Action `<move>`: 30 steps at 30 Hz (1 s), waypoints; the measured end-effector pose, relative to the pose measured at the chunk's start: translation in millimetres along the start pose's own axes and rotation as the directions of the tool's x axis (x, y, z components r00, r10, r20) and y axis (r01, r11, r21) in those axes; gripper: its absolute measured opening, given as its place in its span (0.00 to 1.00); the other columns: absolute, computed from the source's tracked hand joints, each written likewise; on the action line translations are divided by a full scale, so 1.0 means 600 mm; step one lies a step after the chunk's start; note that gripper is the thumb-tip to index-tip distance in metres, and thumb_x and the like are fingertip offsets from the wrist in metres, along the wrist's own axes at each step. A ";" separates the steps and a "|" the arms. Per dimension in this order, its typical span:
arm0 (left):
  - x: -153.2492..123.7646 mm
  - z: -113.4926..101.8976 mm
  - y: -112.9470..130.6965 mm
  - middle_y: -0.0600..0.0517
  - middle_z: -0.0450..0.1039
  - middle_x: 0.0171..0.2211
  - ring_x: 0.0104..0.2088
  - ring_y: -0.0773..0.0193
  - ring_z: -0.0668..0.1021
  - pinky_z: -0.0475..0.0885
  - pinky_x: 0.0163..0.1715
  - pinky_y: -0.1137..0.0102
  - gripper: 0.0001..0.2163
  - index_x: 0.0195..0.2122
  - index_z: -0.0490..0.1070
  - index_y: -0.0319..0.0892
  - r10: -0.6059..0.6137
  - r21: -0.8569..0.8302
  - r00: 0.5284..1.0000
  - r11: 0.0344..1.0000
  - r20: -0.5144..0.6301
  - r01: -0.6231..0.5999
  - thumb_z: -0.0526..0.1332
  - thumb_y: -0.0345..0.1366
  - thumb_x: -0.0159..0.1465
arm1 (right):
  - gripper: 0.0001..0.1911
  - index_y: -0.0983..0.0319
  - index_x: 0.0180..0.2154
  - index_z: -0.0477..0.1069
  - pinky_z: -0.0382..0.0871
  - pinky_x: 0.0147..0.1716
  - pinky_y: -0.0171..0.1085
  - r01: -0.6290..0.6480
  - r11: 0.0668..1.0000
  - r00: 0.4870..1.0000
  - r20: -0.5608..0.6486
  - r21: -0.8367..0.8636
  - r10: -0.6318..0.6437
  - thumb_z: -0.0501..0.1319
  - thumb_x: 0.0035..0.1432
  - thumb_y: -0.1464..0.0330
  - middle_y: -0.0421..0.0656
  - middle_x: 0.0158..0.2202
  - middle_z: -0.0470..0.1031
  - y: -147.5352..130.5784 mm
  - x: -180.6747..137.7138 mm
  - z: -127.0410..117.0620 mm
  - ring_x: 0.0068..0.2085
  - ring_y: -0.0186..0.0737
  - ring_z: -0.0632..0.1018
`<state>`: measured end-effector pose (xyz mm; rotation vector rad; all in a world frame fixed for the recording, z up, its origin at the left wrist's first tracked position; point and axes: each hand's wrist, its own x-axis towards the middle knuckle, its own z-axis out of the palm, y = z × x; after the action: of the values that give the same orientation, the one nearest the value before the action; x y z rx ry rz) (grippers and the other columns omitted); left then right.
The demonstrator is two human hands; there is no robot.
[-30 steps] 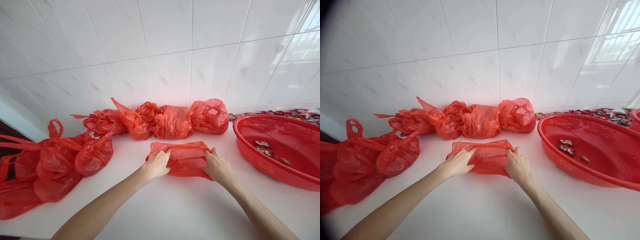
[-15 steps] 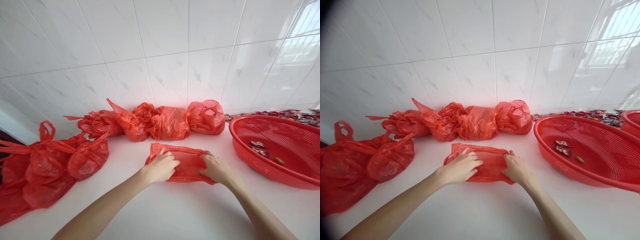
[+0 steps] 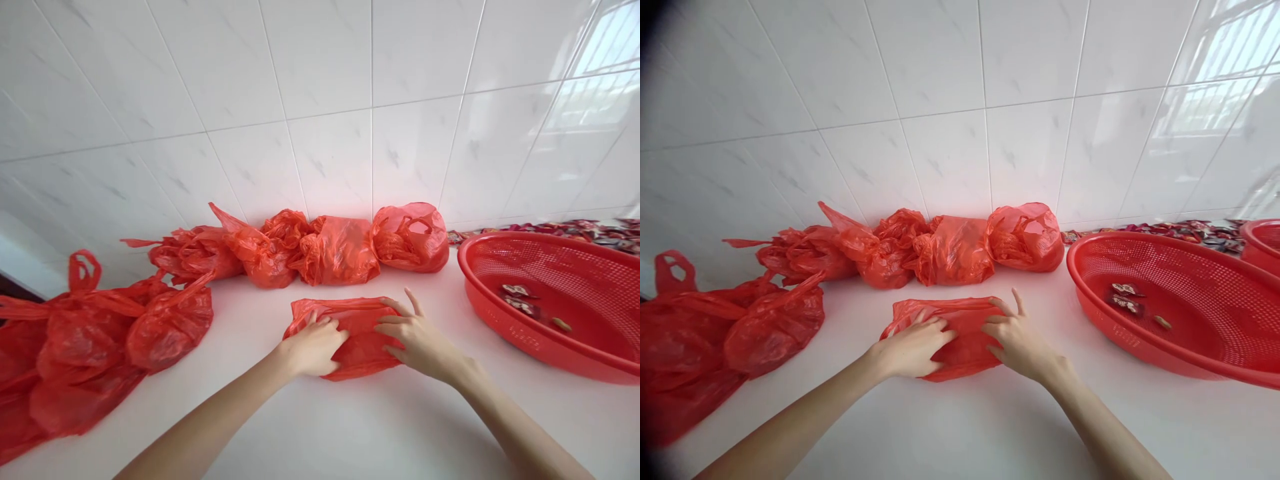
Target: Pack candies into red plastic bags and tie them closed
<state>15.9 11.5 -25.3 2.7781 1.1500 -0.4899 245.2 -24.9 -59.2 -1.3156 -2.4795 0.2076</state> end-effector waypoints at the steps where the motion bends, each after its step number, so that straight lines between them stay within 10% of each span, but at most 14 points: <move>1: -0.001 0.000 0.000 0.41 0.77 0.44 0.53 0.44 0.76 0.69 0.56 0.51 0.12 0.44 0.77 0.41 -0.011 -0.015 1.000 1.000 0.007 0.011 0.64 0.34 0.59 | 0.08 0.58 0.37 0.79 0.34 0.67 0.71 -0.034 0.999 0.999 0.031 -0.020 0.035 0.63 0.59 0.74 0.45 0.41 0.83 0.002 0.001 0.001 0.67 0.55 0.66; 5: -0.010 -0.004 0.005 0.40 0.77 0.48 0.54 0.43 0.76 0.75 0.48 0.55 0.13 0.46 0.76 0.40 0.008 -0.048 1.000 0.999 0.015 -0.007 0.64 0.32 0.59 | 0.03 0.61 0.35 0.78 0.31 0.66 0.73 -0.120 0.988 0.987 0.097 -0.095 0.130 0.66 0.58 0.69 0.48 0.37 0.83 0.005 0.003 0.001 0.65 0.59 0.67; 13: -0.022 -0.020 0.023 0.48 0.80 0.42 0.47 0.57 0.79 0.67 0.59 0.54 0.15 0.43 0.77 0.42 0.312 0.101 0.864 0.949 -0.396 -0.297 0.52 0.23 0.67 | 0.02 0.61 0.35 0.78 0.36 0.65 0.74 -0.089 0.993 0.993 0.068 -0.078 0.094 0.66 0.58 0.69 0.48 0.36 0.83 0.000 0.004 0.006 0.60 0.58 0.72; 19: -0.017 0.010 -0.015 0.46 0.80 0.41 0.53 0.50 0.75 0.50 0.66 0.36 0.09 0.40 0.78 0.43 0.066 0.040 0.981 0.997 -0.182 -0.060 0.58 0.31 0.67 | 0.06 0.62 0.30 0.77 0.40 0.64 0.74 -0.116 0.991 0.993 0.026 -0.073 0.118 0.66 0.59 0.66 0.48 0.33 0.80 0.004 0.003 0.013 0.50 0.55 0.78; 30: -0.025 0.022 -0.046 0.46 0.79 0.45 0.56 0.49 0.75 0.41 0.66 0.31 0.18 0.37 0.78 0.42 -0.112 -0.081 0.988 0.991 -0.104 0.104 0.55 0.17 0.54 | 0.03 0.61 0.31 0.75 0.36 0.64 0.75 -0.234 0.972 0.969 0.076 -0.026 0.235 0.67 0.56 0.68 0.47 0.32 0.78 0.022 0.002 0.013 0.50 0.57 0.77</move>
<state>-16.6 18.1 -31.9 2.7184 1.3188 -0.3005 252.0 -16.3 -69.8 -1.6376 -2.3887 0.2990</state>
